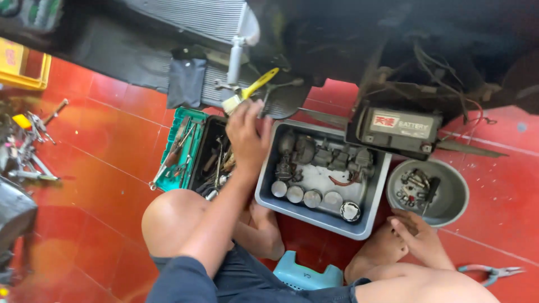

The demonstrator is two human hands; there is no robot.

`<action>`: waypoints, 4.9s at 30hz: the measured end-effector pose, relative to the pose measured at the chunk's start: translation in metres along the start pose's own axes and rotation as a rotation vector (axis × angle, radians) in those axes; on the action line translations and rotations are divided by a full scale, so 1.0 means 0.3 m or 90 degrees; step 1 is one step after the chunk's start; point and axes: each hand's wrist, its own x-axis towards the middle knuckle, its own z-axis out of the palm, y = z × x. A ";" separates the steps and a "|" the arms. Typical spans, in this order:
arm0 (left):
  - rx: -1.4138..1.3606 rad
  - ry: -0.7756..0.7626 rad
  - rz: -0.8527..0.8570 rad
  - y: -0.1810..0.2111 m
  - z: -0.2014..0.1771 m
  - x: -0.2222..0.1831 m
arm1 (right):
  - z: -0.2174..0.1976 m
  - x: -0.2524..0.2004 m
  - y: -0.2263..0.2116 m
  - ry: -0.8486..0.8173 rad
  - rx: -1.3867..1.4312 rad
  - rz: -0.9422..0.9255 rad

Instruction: The person is cleaning a motorcycle battery and its terminals with a brush and cloth, while also inspecting and sorting small mechanical parts in a tray.

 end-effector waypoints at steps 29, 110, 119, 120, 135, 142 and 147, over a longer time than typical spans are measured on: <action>0.110 -0.038 0.055 -0.141 -0.097 0.079 | 0.296 -0.496 -0.897 0.167 -0.702 -0.491; -0.437 -0.077 0.029 0.169 -0.242 -0.018 | 0.352 -0.687 -0.854 0.360 -0.128 -0.442; -0.485 -0.142 0.044 0.219 -0.227 -0.065 | 0.402 -0.534 -0.752 0.329 -0.025 -0.592; -0.494 -0.141 0.051 0.224 -0.217 -0.069 | 0.403 -0.528 -0.758 0.309 -0.135 -0.591; -0.536 -0.103 0.107 0.284 -0.303 -0.049 | 0.253 -0.497 -0.817 0.401 -0.223 -0.651; -0.523 -0.112 0.128 0.275 -0.291 -0.053 | 0.425 -0.599 -0.818 0.336 -0.174 -0.611; -0.538 -0.146 0.132 0.282 -0.282 -0.078 | 0.340 -0.508 -0.780 0.194 -0.104 -0.632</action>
